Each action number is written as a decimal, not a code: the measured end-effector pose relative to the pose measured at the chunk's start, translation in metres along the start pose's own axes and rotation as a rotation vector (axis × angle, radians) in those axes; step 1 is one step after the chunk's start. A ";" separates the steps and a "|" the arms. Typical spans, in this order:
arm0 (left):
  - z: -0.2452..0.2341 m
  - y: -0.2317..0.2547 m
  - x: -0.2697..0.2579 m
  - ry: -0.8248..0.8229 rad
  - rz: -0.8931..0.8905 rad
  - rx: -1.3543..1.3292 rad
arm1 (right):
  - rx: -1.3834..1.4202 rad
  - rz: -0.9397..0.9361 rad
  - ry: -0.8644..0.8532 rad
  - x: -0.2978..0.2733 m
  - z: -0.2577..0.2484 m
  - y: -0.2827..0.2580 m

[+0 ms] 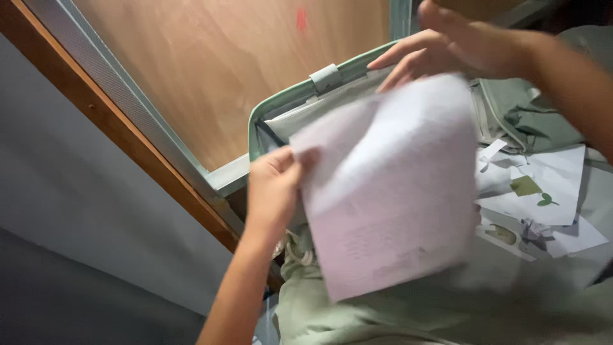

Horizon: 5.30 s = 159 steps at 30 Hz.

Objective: The person places folded papers and a small pouch into a light green backpack, then zips the compartments closed. The person also handles a small pink plush toy and adjusts the bag's straps before closing the main compartment.

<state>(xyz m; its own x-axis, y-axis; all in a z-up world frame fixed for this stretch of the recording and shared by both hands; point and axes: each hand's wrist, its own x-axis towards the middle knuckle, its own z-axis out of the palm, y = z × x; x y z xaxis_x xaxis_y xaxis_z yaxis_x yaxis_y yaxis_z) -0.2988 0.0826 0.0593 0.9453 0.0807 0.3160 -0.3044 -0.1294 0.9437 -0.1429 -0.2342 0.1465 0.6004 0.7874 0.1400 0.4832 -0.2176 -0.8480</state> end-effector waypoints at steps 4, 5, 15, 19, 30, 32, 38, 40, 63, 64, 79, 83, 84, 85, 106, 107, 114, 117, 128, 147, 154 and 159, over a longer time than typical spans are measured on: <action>-0.006 0.023 0.021 0.098 -0.048 0.013 | -0.413 0.280 0.183 -0.017 0.004 -0.011; -0.005 0.025 0.026 0.099 -0.031 -0.016 | -0.601 0.349 0.198 -0.017 0.006 -0.011; 0.010 -0.007 0.105 -0.505 0.248 0.815 | -1.128 0.103 0.494 0.047 0.018 0.014; 0.011 -0.049 0.149 -0.730 0.219 1.008 | -1.274 0.143 0.470 0.059 0.019 0.028; 0.036 -0.074 0.169 -0.942 -0.042 1.182 | -1.331 0.053 0.461 0.059 0.025 0.039; 0.036 -0.073 0.172 -0.929 -0.193 1.241 | -1.371 0.074 0.444 0.059 0.025 0.038; 0.022 -0.083 0.199 -0.900 -0.260 1.236 | -0.957 0.160 0.393 0.061 0.009 0.034; 0.026 -0.091 0.213 -1.027 -0.199 1.045 | -0.861 0.408 0.154 0.063 0.005 0.038; 0.087 -0.071 0.204 -1.140 -0.456 0.857 | -0.401 0.537 -0.161 0.089 0.002 0.049; 0.087 -0.071 0.203 -1.096 -0.481 0.910 | -0.396 0.553 -0.156 0.089 0.000 0.049; 0.094 -0.268 0.296 -1.007 -0.088 0.839 | -0.217 0.563 -0.286 0.100 -0.016 0.069; 0.088 -0.240 0.285 -0.860 0.045 0.808 | -0.189 0.562 -0.287 0.101 -0.017 0.066; 0.091 -0.231 0.285 -0.906 0.040 0.839 | -0.258 0.557 -0.275 0.100 -0.019 0.065; 0.092 -0.224 0.284 -0.979 -0.020 0.856 | -0.324 0.553 -0.268 0.099 -0.017 0.064; 0.068 -0.223 0.261 -1.116 -0.408 0.936 | -0.189 0.563 -0.346 0.093 -0.010 0.046; 0.070 -0.225 0.261 -1.116 -0.411 0.935 | -0.192 0.577 -0.333 0.093 -0.010 0.045; 0.088 -0.244 0.257 -1.146 -0.432 0.916 | -0.213 0.588 -0.303 0.093 -0.012 0.049; 0.090 -0.238 0.265 -1.140 -0.416 0.929 | -0.217 0.573 -0.307 0.095 -0.013 0.051; 0.090 -0.204 0.282 -1.114 -0.384 0.961 | -0.221 0.579 -0.341 0.101 -0.013 0.060; 0.115 -0.237 0.270 -1.146 -0.392 0.906 | -0.201 0.577 -0.323 0.097 -0.011 0.057; 0.109 -0.207 0.286 -1.104 -0.365 0.946 | -0.163 0.525 -0.366 0.096 -0.013 0.064; 0.105 -0.205 0.274 -1.093 -0.388 0.937 | -0.208 0.582 -0.341 0.097 -0.010 0.066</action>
<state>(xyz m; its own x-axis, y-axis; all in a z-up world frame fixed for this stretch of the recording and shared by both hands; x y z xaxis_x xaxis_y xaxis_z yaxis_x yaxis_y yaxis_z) 0.0344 0.0273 -0.0579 0.6950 -0.4491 -0.5615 -0.2360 -0.8802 0.4118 -0.0462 -0.1786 0.1091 0.5814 0.6390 -0.5036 0.2767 -0.7374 -0.6161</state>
